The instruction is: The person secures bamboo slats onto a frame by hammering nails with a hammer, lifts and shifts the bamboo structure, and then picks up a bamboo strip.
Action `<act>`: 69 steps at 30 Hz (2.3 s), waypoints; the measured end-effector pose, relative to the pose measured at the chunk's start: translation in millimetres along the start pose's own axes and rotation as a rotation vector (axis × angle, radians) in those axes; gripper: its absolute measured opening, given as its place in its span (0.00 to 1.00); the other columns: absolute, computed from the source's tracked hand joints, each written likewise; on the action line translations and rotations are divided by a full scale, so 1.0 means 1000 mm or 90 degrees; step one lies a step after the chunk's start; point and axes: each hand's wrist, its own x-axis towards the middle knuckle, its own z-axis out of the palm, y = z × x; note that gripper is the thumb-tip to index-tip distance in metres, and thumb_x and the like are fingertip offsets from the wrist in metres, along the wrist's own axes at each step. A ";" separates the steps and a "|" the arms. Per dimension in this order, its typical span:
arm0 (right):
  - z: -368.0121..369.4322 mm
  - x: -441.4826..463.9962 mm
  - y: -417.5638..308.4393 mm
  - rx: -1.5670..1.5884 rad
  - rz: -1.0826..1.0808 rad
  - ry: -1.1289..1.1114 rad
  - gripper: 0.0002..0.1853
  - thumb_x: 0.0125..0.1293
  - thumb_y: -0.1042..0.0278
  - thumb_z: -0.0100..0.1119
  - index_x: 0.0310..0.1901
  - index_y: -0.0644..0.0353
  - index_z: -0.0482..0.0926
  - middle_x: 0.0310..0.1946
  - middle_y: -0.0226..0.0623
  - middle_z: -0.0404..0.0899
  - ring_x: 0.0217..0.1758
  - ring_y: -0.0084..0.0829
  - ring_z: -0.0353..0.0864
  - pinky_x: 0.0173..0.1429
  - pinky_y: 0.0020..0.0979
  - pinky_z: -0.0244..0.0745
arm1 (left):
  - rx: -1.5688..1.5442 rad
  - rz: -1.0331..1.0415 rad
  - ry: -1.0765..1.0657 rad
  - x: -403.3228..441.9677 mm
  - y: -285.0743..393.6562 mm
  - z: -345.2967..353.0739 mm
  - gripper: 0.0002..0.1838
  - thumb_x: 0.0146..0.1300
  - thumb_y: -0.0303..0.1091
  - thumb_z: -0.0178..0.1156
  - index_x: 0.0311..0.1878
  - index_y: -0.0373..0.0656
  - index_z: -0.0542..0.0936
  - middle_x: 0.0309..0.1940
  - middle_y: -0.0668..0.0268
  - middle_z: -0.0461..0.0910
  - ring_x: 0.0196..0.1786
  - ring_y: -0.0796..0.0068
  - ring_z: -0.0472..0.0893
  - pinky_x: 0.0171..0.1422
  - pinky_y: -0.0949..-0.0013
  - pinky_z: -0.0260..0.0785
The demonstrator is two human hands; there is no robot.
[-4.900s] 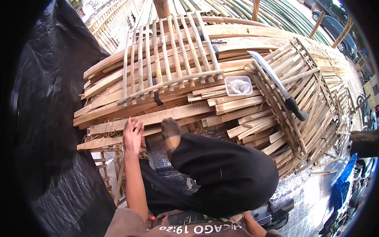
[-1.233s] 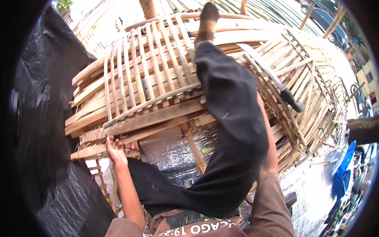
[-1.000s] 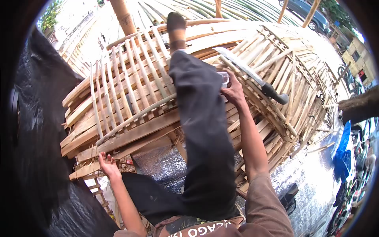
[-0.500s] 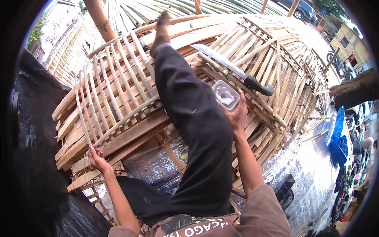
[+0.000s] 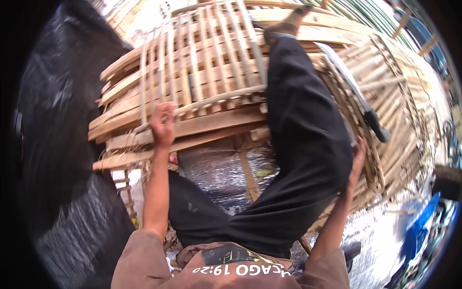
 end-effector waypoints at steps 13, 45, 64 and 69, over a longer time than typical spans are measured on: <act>0.077 -0.018 -0.214 -0.123 -0.215 0.012 0.14 0.66 0.72 0.61 0.53 0.60 0.78 0.55 0.39 0.78 0.61 0.33 0.75 0.67 0.37 0.66 | 0.011 -0.072 -0.078 -0.079 0.055 0.016 0.08 0.62 0.33 0.68 0.33 0.37 0.84 0.28 0.61 0.83 0.32 0.70 0.83 0.38 0.68 0.73; 0.155 -0.131 -0.229 0.172 -0.082 -0.364 0.23 0.59 0.73 0.68 0.57 0.62 0.74 0.47 0.40 0.77 0.49 0.32 0.78 0.52 0.30 0.73 | -0.105 -0.075 -0.152 -0.140 0.139 0.006 0.04 0.63 0.27 0.64 0.35 0.37 0.82 0.31 0.60 0.83 0.37 0.67 0.84 0.42 0.68 0.74; 0.239 -0.083 -0.230 0.152 -0.049 -0.346 0.06 0.57 0.78 0.70 0.37 0.63 0.86 0.29 0.36 0.83 0.31 0.23 0.82 0.34 0.25 0.74 | -0.032 0.126 -0.231 -0.047 0.099 0.017 0.07 0.49 0.25 0.71 0.33 0.44 0.84 0.31 0.68 0.83 0.34 0.67 0.81 0.40 0.65 0.71; 0.297 -0.036 -0.228 0.212 -0.030 -0.291 0.06 0.62 0.72 0.69 0.39 0.63 0.85 0.30 0.33 0.85 0.31 0.20 0.81 0.35 0.22 0.73 | 0.123 0.125 -0.137 -0.014 0.045 0.011 0.18 0.53 0.42 0.72 0.47 0.47 0.85 0.45 0.68 0.82 0.49 0.66 0.79 0.53 0.63 0.69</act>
